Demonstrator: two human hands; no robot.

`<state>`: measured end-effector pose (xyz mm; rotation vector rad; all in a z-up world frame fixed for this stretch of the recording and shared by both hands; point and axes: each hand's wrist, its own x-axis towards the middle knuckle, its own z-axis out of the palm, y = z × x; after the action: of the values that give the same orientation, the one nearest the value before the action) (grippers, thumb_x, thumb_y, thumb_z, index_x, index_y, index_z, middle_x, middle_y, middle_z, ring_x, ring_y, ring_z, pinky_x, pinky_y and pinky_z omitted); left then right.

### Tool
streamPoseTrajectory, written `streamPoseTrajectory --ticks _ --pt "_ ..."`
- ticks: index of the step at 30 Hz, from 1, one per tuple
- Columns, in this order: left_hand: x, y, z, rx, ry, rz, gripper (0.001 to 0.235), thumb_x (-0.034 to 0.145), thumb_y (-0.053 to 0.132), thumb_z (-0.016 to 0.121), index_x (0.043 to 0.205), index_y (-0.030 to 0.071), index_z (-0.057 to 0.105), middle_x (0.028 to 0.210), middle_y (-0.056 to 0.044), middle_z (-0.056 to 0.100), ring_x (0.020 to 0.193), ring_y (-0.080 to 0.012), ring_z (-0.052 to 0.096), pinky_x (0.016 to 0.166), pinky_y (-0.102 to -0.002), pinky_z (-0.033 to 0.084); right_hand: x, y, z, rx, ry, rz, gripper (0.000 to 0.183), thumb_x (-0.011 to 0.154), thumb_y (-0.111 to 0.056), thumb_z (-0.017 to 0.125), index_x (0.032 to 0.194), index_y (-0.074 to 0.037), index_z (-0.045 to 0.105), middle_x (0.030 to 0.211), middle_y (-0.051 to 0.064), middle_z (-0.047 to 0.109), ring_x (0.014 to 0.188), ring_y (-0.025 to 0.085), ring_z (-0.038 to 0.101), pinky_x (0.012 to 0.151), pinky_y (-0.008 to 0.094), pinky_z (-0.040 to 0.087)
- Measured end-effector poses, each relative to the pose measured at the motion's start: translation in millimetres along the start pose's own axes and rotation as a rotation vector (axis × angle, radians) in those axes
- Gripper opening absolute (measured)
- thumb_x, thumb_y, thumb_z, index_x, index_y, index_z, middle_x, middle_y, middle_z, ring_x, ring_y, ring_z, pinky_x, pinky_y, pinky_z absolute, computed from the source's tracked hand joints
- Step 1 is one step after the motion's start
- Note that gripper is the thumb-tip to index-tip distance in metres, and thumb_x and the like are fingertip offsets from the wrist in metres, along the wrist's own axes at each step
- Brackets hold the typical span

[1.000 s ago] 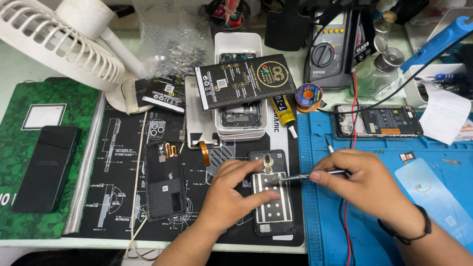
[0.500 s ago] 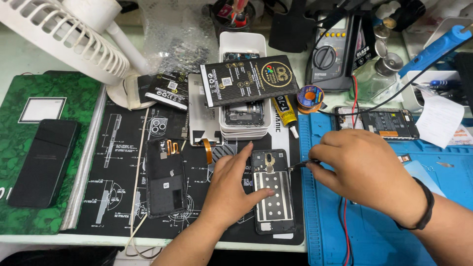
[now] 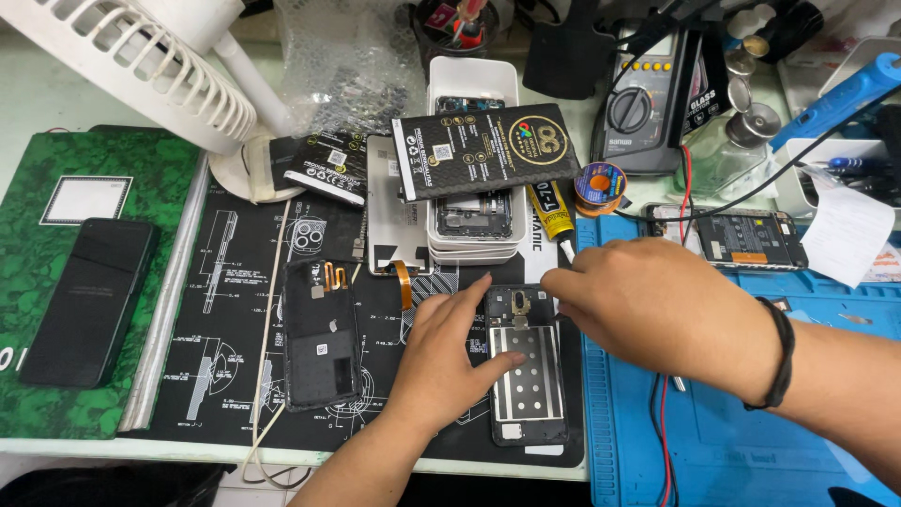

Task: The person uses a soldering iron to work on the internal components of a disassembled smartphone. They repeatedly apply the soldering iron to various points on the phone's motherboard while holding the device steady with their other hand.

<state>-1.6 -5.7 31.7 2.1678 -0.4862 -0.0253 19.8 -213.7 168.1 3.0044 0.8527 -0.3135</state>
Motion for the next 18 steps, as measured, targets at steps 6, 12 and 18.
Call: streamPoseTrajectory --ticks 6,12,18 --pt "0.7 -0.1 0.7 0.010 -0.009 -0.015 0.092 0.070 0.034 0.090 0.145 0.002 0.049 0.125 -0.016 0.066 0.122 -0.0328 0.053 0.103 -0.043 0.042 4.3 0.1 -1.6 -0.095 -0.060 0.064 0.021 0.088 -0.032 0.066 0.102 -0.016 0.063 0.082 0.008 0.068 0.073 0.034 0.068 0.063 0.050 0.053" --pt "0.8 1.8 -0.7 0.015 0.004 -0.001 0.091 0.071 0.035 0.090 0.145 0.002 0.049 0.125 -0.015 0.066 0.121 -0.0324 0.053 0.104 -0.043 0.042 0.8 3.9 -0.1 0.041 0.108 -0.041 0.025 0.077 -0.024 0.071 0.099 -0.014 0.065 0.077 0.010 0.068 0.073 0.038 0.068 0.058 0.051 0.052" --pt "0.8 3.5 -1.4 0.008 -0.027 -0.037 0.090 0.071 0.035 0.089 0.145 0.003 0.049 0.126 -0.014 0.066 0.123 -0.0314 0.053 0.104 -0.042 0.043 -0.8 7.2 2.4 0.078 0.235 -0.141 0.024 0.072 -0.020 0.071 0.094 -0.012 0.066 0.074 0.011 0.067 0.071 0.038 0.068 0.055 0.049 0.052"
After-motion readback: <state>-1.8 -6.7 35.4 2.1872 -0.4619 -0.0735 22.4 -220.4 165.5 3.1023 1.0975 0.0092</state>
